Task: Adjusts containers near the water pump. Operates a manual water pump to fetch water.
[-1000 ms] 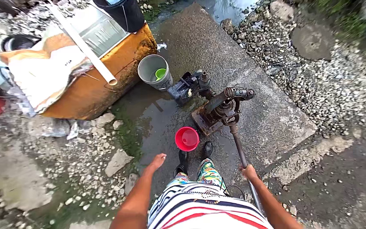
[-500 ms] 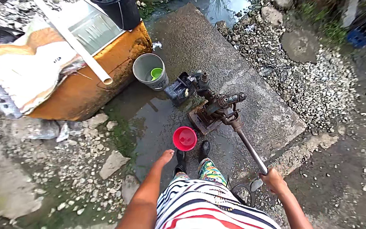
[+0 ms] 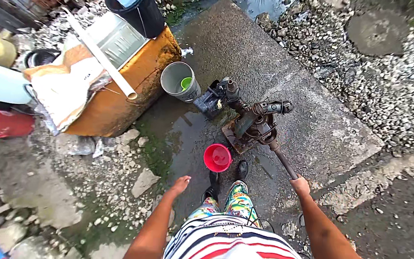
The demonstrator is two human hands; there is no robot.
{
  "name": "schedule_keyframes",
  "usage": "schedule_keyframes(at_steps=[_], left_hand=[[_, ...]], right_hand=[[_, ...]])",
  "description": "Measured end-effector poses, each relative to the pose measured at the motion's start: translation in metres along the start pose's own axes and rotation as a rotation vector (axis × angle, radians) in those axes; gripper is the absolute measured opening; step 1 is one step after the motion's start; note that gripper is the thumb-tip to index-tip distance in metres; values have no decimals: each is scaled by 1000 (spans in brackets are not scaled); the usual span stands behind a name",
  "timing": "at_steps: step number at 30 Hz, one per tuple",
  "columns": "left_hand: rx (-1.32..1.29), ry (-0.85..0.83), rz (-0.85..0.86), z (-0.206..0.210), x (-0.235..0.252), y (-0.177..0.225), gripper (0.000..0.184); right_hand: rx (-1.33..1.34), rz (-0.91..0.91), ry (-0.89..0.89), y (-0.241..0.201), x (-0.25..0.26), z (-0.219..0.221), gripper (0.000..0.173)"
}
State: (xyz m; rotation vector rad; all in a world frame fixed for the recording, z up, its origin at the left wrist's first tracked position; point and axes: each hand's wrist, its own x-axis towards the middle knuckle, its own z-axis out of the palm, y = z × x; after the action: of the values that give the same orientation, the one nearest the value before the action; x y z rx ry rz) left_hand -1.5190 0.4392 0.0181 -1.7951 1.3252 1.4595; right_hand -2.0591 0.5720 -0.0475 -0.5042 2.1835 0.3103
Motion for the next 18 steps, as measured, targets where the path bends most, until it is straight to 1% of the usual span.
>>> schedule_keyframes(at_steps=[2, 4, 6, 7, 9, 11, 14, 16, 18], left_hand=[[7, -5, -4, 1, 1, -8, 39], [-13, 3, -20, 0, 2, -12, 39], [-46, -5, -23, 2, 6, -14, 39], [-57, -12, -14, 3, 8, -13, 39], [-61, -33, 15, 6, 14, -13, 39], [-65, -49, 40, 8, 18, -8, 40], [-56, -66, 56, 14, 29, -3, 39], [-51, -75, 54, 18, 36, 0, 39], [-48, -79, 58, 20, 38, 4, 39]], right_hand=[[86, 1, -116, -3, -1, 15, 41], [119, -29, -203, -2, -21, 35, 36], [117, -61, -179, 10, -59, 44, 35], [87, -66, -152, 16, -80, 37, 38], [18, -61, -116, 28, -127, 4, 45], [-90, -48, -72, 28, -177, -43, 52], [-286, -45, 44, -4, -258, -107, 56], [-357, -55, 92, -23, -285, -130, 54], [-351, -42, 39, -31, -281, -132, 50]])
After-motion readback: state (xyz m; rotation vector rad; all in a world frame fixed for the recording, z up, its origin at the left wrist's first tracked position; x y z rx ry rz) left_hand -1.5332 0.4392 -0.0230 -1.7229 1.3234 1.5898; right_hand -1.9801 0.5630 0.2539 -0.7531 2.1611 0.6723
